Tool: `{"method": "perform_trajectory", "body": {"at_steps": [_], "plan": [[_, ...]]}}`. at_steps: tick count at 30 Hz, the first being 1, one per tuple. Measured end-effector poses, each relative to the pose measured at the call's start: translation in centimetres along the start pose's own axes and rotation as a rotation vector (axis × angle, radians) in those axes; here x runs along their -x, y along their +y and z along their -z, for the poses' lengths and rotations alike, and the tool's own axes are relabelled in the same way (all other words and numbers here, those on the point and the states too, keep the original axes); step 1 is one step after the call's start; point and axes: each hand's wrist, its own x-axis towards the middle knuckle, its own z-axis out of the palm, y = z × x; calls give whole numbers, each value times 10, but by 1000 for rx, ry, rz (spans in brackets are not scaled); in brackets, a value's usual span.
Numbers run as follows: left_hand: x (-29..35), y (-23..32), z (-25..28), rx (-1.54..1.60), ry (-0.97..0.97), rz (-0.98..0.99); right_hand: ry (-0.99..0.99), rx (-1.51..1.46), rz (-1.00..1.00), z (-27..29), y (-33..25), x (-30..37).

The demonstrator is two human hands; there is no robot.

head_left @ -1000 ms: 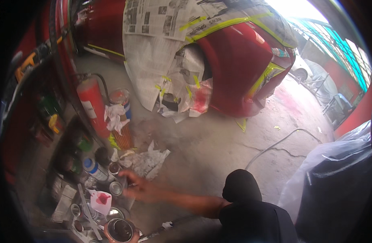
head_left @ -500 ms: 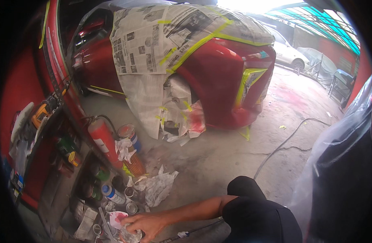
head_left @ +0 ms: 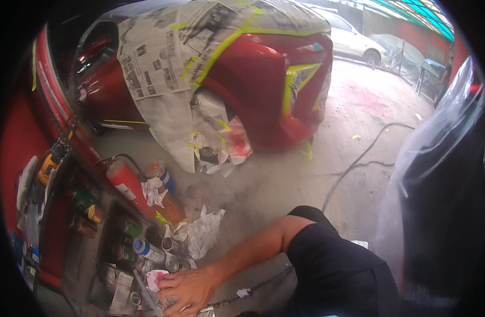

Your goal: The person pours liquid from one container into another, then applies paint to the exterior panels of a car using a spray gun.

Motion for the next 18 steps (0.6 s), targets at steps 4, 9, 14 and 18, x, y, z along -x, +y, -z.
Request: {"method": "perform_trajectory", "body": {"at_steps": [4, 9, 14, 18], "plan": [[3, -4, 4, 612, 71, 152, 81, -50, 41, 20, -3, -5], [-10, 41, -3, 111, 144, 21, 105, -53, -37, 16, -12, -1], [-30, 80, -11, -18, 151, -48, 232, 74, -279, 23, -17, -10], [-62, 130, -20, -73, 139, -73, 170, 33, -405, 85, -13, -28]]}}
